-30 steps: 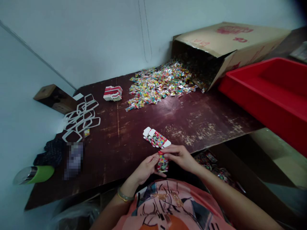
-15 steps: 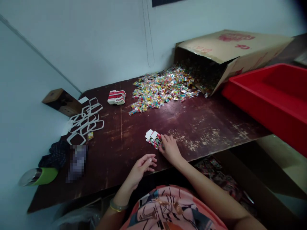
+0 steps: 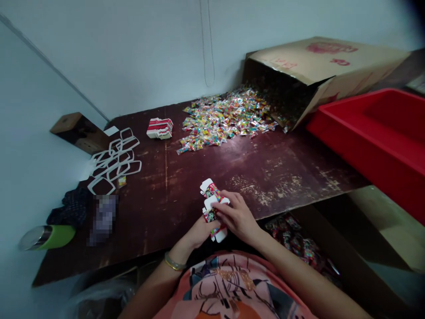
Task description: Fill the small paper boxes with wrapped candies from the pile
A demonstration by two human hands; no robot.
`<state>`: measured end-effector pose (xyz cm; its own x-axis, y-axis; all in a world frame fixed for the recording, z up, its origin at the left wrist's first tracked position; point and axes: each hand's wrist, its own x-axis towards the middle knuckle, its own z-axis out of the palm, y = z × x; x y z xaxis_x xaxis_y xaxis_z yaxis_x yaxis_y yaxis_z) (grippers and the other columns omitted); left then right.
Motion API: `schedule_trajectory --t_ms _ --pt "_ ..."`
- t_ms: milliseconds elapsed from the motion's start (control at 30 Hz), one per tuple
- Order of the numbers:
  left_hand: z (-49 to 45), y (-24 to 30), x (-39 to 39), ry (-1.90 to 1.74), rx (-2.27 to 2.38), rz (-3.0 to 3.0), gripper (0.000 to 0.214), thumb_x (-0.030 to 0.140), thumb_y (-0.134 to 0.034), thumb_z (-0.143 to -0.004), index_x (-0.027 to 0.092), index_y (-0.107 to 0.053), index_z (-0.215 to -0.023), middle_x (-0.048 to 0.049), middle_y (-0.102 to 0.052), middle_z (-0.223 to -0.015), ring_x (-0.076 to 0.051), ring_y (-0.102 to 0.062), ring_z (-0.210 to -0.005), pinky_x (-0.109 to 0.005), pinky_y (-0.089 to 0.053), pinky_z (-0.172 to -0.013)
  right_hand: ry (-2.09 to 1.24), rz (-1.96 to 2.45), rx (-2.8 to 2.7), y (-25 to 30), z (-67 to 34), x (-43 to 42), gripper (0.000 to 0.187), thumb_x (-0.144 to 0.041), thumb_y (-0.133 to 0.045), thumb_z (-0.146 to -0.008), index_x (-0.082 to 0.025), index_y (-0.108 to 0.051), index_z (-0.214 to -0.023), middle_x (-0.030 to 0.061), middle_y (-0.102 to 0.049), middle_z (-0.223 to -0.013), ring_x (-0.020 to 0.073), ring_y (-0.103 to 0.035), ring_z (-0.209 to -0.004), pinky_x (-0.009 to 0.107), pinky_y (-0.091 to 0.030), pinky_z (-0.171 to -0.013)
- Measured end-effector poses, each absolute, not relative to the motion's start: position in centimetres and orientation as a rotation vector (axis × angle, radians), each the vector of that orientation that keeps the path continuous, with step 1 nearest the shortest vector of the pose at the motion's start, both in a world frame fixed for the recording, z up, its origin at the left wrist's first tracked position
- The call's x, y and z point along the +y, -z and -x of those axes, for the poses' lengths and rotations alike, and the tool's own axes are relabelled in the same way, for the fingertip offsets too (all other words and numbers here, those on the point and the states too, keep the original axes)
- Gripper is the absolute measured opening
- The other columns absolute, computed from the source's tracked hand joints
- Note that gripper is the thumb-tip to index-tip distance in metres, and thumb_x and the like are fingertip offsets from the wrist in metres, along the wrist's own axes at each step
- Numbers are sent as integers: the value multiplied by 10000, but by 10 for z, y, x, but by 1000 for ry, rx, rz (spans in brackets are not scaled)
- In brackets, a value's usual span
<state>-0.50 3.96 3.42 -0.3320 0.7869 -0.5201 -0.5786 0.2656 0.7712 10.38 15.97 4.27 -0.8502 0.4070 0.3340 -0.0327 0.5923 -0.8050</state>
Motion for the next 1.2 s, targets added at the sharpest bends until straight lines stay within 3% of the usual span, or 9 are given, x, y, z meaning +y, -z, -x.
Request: schedule_trajectory --t_ms 133,300,433,567,633,733,967,1100,1200 --pt "3 -44 33 -1167 1303 -370 282 228 -783 -585 113 -652 -806 -23 -674 -638 -154 -611 -587 -289 -491 -632 -1311 154 -2426 -53 -97 165 99 -276 -619 -856 -198 -675 -878 90 -541 -1247 250 -457 -1171 447 -332 -1024" --pt "1 -42 40 -1124 1430 -517 368 269 -823 -544 111 -649 -827 11 -626 -621 -130 -559 -549 -246 -441 -547 -1764 -112 -2504 -60 -99 184 232 -351 -641 -840 -157 -694 -725 74 -580 -1149 212 -536 -1078 328 -394 -967" --pt "-8 -35 39 -1173 1644 -607 339 378 -799 -594 108 -621 -699 26 -581 -601 -121 -516 -574 -224 -405 -540 -2004 17 -2405 -56 -109 191 179 -327 -602 -859 -169 -686 -865 31 -641 -920 166 -592 -847 278 -461 -806" --pt "-16 -36 24 -1366 1656 -503 338 454 -592 -808 148 -587 -952 -26 -662 -828 -173 -599 -758 -267 -472 -693 -2065 378 -2137 -42 -119 171 337 -321 -658 -809 -216 -529 -1102 2 -655 -865 134 -581 -715 243 -471 -661" --pt "-17 -41 16 -1411 1667 -494 287 412 -573 -836 169 -550 -987 -38 -670 -902 -176 -611 -820 -274 -471 -751 -2215 498 -1949 -36 -123 160 340 -384 -646 -813 -217 -481 -1059 -12 -637 -796 105 -546 -590 214 -456 -549" --pt "-15 -51 8 -1317 1670 -565 243 392 -581 -833 158 -571 -896 -24 -662 -820 -169 -596 -765 -256 -457 -716 -2546 632 -1654 -30 -126 155 320 -482 -595 -830 -190 -496 -917 -45 -554 -632 78 -493 -479 188 -441 -458" --pt "-23 -53 6 -1244 1578 -429 406 494 -514 -841 119 -667 -865 -36 -656 -780 -187 -558 -773 -287 -429 -750 -3031 628 -1554 -33 -121 173 355 -351 -799 -642 -146 -585 -836 -40 -564 -664 35 -447 -446 151 -412 -411" --pt "-27 -42 9 -1291 1348 -267 350 383 -637 -760 139 -635 -1012 -32 -647 -838 -170 -566 -761 -282 -426 -744 -2777 558 -1920 -38 -118 170 349 -397 -786 -649 -142 -661 -852 4 -614 -735 95 -532 -537 216 -463 -480" --pt "-25 -39 11 -1342 1344 -213 280 301 -657 -731 156 -634 -970 -19 -636 -840 -157 -564 -770 -257 -419 -726 -2260 377 -2217 -45 -122 158 283 -415 -618 -837 -151 -721 -832 37 -618 -812 132 -569 -700 258 -480 -641"
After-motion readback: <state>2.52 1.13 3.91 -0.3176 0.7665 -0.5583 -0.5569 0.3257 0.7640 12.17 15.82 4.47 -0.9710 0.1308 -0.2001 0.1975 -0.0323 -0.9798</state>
